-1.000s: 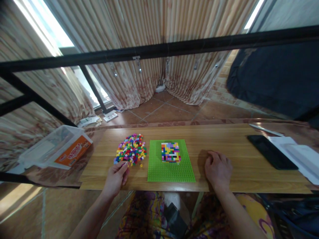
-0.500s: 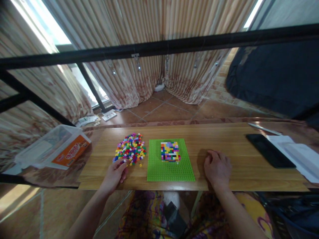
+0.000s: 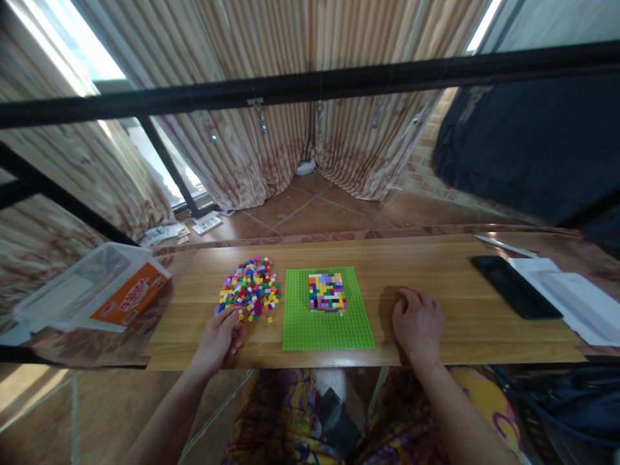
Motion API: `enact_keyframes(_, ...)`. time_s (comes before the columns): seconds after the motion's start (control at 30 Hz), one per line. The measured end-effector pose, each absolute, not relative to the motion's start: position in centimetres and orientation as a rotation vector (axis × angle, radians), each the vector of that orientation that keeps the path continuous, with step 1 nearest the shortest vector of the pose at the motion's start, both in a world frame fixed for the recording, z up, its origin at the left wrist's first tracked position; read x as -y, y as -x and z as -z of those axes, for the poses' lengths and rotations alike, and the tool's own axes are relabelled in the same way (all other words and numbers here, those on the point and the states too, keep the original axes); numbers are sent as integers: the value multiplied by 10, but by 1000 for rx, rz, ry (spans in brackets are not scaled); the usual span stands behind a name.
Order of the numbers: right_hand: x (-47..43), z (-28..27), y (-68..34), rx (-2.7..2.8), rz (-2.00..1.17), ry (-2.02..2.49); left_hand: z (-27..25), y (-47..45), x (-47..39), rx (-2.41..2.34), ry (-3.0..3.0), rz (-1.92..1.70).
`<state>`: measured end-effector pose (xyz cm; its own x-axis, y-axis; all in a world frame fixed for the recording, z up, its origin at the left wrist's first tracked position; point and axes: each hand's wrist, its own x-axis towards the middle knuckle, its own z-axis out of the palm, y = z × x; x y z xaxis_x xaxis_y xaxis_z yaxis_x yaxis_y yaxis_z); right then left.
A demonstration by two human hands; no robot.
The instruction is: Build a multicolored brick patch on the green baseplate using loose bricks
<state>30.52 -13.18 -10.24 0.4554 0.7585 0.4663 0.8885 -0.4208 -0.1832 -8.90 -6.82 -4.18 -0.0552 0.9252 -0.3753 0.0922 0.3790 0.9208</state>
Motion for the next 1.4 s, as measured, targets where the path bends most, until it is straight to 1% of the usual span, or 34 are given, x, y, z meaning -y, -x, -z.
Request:
enact_keyframes(0.2, 131, 103, -306, 1387, 446, 2306, 42, 89, 66, -1502, -969, -847)
enact_keyframes(0.67, 131, 100, -304, 1396, 457, 2282, 38, 87, 68, -1495, -928, -899)
enact_keyframes(0.97, 132, 100, -303, 1388, 457, 2276, 39, 91, 68, -1399, -876, -970)
enact_keyframes(1.17, 131, 99, -303, 1401, 448, 2261, 38, 100, 70, -1266, -819, -1091)
enact_keyframes(1.3, 131, 98, -302, 1379, 432, 2259, 33, 99, 78, -1201, -939, -1119)
enact_keyframes(1.4, 132, 99, -302, 1366, 431, 2276, 26, 84, 88, -1111, -1109, -1025)
